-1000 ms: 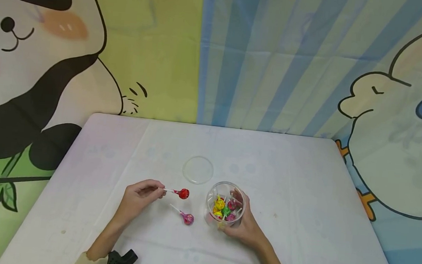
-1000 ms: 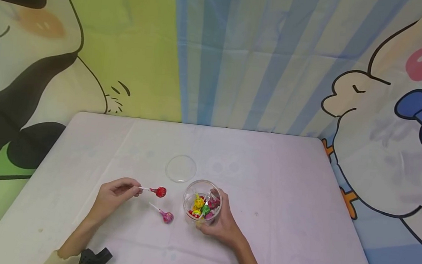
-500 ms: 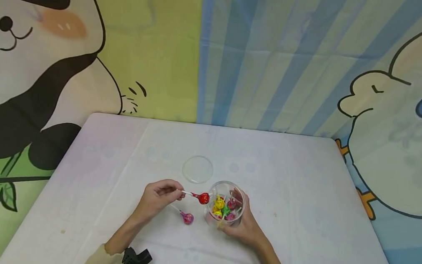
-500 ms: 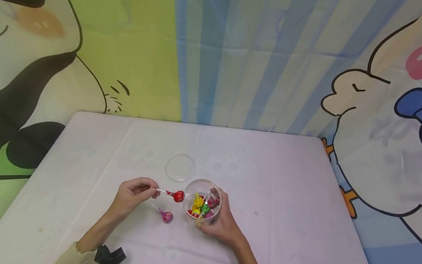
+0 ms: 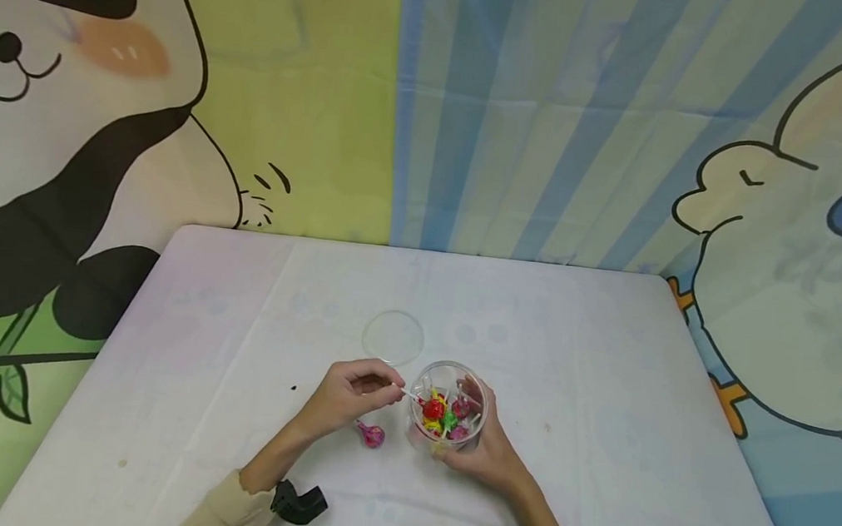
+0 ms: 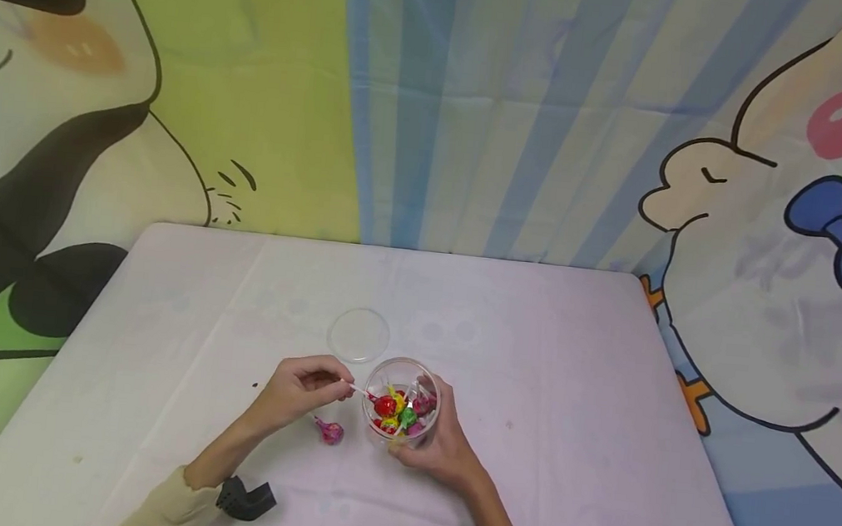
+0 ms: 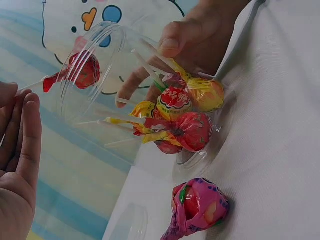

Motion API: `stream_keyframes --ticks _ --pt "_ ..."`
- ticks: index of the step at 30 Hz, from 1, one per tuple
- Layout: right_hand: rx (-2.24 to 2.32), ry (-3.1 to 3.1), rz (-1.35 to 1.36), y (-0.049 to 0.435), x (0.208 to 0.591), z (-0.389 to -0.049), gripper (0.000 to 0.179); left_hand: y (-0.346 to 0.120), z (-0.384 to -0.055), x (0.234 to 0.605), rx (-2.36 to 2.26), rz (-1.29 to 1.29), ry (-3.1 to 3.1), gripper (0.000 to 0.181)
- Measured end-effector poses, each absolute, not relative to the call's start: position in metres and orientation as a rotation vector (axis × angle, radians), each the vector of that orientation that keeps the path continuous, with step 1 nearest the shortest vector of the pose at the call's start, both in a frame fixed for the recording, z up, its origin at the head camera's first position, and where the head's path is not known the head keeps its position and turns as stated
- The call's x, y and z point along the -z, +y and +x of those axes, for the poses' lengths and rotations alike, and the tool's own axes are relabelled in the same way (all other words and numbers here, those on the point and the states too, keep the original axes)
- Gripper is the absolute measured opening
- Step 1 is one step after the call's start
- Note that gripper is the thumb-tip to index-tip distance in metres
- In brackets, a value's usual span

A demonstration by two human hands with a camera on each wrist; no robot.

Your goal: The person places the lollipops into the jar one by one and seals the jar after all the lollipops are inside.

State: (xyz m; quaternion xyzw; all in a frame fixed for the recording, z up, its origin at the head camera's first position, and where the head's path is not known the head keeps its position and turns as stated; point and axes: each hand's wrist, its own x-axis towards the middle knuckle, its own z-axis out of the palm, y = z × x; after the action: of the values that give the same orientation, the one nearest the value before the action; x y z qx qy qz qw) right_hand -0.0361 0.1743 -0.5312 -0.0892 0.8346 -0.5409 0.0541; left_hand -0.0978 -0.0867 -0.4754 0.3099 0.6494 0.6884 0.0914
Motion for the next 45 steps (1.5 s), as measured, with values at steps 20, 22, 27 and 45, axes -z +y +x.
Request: stream_keyframes --ticks 20,22,27,45 --pt "1.689 2.578 -0.367 0.177 0.535 -0.037 0.109 -0.072 -0.106 0.471 -1.835 1.272 2.159 0.009" --pt "1.684 2.584 -0.367 0.178 0.535 -0.036 0.109 -0.07 -0.107 0.471 -1.818 1.282 2.166 0.009" --pt "1.686 2.58 -0.375 0.178 0.535 -0.037 0.11 -0.065 -0.108 0.468 -1.761 1.325 2.158 0.011" --pt "1.684 2.546 -0.355 0.177 0.532 -0.036 0.109 -0.058 -0.103 0.455 -1.443 1.437 2.474 0.013"
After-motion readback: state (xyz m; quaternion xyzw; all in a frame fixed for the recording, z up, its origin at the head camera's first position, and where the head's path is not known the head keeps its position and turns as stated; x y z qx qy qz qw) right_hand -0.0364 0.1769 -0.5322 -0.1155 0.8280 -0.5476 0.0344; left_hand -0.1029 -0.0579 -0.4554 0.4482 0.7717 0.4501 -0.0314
